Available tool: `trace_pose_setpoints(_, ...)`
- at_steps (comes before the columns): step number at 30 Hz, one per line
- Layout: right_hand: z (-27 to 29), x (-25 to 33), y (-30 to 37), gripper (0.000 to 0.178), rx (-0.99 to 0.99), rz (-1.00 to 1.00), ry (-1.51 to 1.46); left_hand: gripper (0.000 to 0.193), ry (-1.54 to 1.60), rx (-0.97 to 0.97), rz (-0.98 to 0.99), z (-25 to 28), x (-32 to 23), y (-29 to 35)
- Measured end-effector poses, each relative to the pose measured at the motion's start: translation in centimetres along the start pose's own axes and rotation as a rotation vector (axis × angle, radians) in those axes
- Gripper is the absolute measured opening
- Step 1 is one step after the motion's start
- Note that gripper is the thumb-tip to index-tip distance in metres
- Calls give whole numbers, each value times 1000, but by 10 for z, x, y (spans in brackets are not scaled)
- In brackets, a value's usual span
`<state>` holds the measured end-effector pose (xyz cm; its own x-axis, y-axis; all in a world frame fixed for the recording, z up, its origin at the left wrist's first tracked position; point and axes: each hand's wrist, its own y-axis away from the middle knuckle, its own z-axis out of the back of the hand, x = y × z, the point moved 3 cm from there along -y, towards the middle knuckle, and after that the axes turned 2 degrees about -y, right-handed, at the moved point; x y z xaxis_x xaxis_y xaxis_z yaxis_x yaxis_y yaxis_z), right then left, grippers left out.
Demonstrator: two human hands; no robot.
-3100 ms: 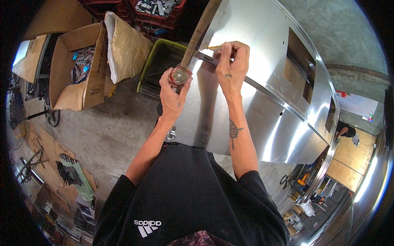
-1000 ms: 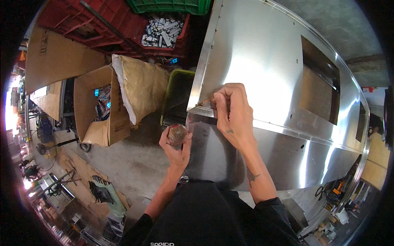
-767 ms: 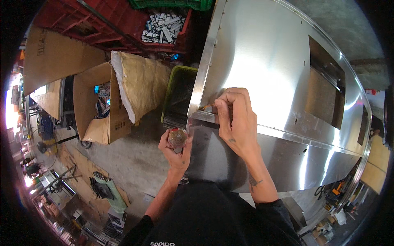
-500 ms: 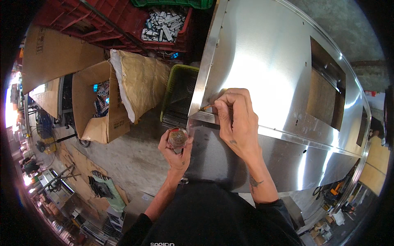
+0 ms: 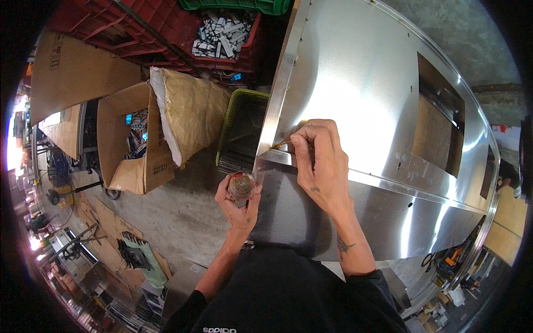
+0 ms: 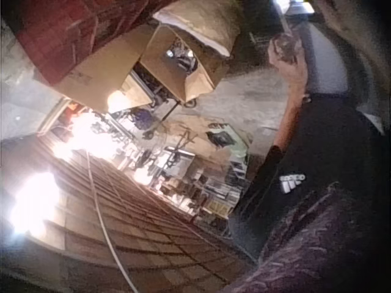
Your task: The person applies a viscous substance from a small jar onto a stainless steel kitchen hood using a wooden stick. They repeatedly dip the stick into the jar and spread the substance along seams and edges of the hood.
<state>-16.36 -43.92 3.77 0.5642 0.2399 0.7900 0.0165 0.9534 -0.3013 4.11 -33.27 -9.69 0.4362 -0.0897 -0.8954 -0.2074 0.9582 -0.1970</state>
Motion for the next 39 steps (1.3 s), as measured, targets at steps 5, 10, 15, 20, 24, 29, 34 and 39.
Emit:
trace_pose_setpoints(5, 0, 0, 0, 12, -21, 36, 32, 79, -6, -1, -59, 1, 0, -1)
trace_pose_setpoints(10, 1, 0, 2, 14, 13, -72, -40, 78, 64, -15, -43, -2, -1, -2)
trace_pose_setpoints(15, 1, 0, 2, 15, 12, -61, -38, 75, -38, -18, -163, 1, -12, -10)
trace_pose_setpoints(20, 0, -1, 3, 14, 13, -77, -51, 77, 16, -22, -116, -1, -5, -6)
trace_pose_setpoints(24, 0, -2, 3, 13, -16, -95, -100, 78, 85, -19, -19, -2, 2, 1)
trace_pose_setpoints(29, 4, -11, 9, 12, -122, -100, -200, 79, 47, -50, -14, -5, -3, 1)
trace_pose_setpoints(34, 7, 12, 26, 10, -144, -114, -245, 79, 171, -63, 50, -7, -5, 1)
trace_pose_setpoints(39, -1, 44, 62, 16, 48, -84, -158, 78, 100, -51, -82, -5, -5, -2)
